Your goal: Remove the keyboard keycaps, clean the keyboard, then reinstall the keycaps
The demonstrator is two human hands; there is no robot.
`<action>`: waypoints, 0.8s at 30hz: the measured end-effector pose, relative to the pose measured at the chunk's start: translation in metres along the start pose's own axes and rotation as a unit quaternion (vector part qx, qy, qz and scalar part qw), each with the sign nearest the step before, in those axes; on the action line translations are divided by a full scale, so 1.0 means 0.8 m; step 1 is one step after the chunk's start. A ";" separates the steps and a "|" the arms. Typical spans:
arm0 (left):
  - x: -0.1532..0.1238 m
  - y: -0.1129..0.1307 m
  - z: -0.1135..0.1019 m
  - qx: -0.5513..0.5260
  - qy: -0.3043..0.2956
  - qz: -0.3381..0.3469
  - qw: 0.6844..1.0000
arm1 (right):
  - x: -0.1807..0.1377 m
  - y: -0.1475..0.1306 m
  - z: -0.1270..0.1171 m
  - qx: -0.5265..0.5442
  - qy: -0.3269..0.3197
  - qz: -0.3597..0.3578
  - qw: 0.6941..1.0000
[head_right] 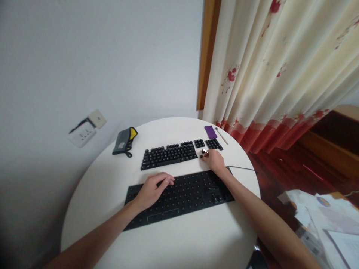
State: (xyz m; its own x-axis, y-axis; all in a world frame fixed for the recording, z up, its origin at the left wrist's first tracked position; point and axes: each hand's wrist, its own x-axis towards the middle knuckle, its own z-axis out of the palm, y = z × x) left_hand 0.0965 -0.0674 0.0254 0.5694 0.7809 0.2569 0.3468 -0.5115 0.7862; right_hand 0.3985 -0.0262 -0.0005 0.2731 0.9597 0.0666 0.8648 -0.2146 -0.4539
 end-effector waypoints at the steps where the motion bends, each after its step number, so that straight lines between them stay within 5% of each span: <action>1: 0.000 0.000 0.000 0.001 -0.001 0.001 1.000 | 0.002 0.000 0.001 0.000 -0.003 0.003 1.000; 14: 0.000 0.001 -0.001 0.010 -0.008 0.000 1.000 | 0.005 -0.007 -0.001 0.027 0.008 0.003 1.000; 24: 0.001 -0.001 0.000 0.018 -0.026 -0.004 0.999 | -0.073 -0.007 -0.085 0.202 0.158 -0.073 0.964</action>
State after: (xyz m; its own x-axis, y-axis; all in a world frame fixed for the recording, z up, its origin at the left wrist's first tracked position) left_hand 0.0970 -0.0661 0.0250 0.6040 0.7660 0.2201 0.3775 -0.5181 0.7675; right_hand 0.4067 -0.0931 0.0587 0.3308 0.8571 0.3948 0.6864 0.0685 -0.7240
